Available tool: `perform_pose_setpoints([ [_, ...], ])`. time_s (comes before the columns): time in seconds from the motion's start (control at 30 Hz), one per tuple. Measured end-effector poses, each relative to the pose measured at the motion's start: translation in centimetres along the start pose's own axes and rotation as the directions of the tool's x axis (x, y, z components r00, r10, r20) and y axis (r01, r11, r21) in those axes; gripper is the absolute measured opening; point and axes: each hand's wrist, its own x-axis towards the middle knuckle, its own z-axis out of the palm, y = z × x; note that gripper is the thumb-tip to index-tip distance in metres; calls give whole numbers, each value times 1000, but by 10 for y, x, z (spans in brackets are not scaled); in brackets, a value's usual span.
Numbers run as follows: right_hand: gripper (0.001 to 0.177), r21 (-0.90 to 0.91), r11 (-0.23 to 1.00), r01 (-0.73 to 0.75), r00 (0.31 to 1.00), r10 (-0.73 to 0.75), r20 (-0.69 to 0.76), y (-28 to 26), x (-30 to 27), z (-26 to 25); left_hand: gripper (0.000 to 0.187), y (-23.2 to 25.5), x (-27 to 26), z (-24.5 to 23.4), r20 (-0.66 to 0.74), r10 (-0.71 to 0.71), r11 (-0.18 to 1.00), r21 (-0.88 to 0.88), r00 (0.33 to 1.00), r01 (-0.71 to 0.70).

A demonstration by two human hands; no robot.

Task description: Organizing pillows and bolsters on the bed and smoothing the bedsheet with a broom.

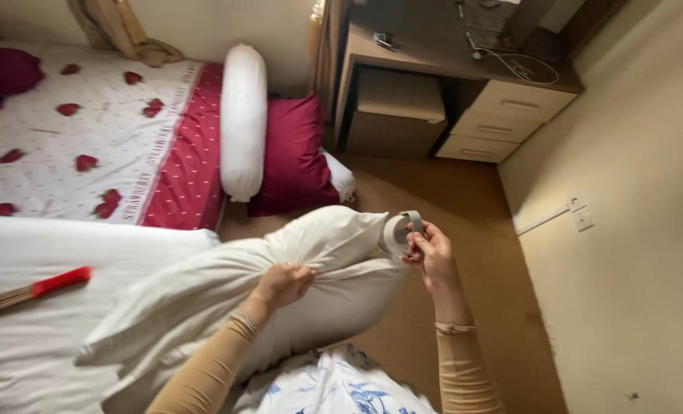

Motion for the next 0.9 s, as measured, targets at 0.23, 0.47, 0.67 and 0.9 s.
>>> perform_pose_setpoints([
  [0.23,17,-68,995,-78,997,79,8,-21,152,-13,31,-106,110,38,90,-51,998,29,995,49],
  [0.47,19,-161,981,-108,985,128,118,-52,319,-14,19,-197,215,57,-90,-96,995,-11,991,96],
  [0.67,27,-233,970,-69,982,108,156,-110,463,5,32,-280,294,40,-156,-351,915,152,923,374],
  [0.9,19,-136,990,29,966,7,259,-137,637,12,36,-401,407,30,-406,-423,801,251,810,544],
])
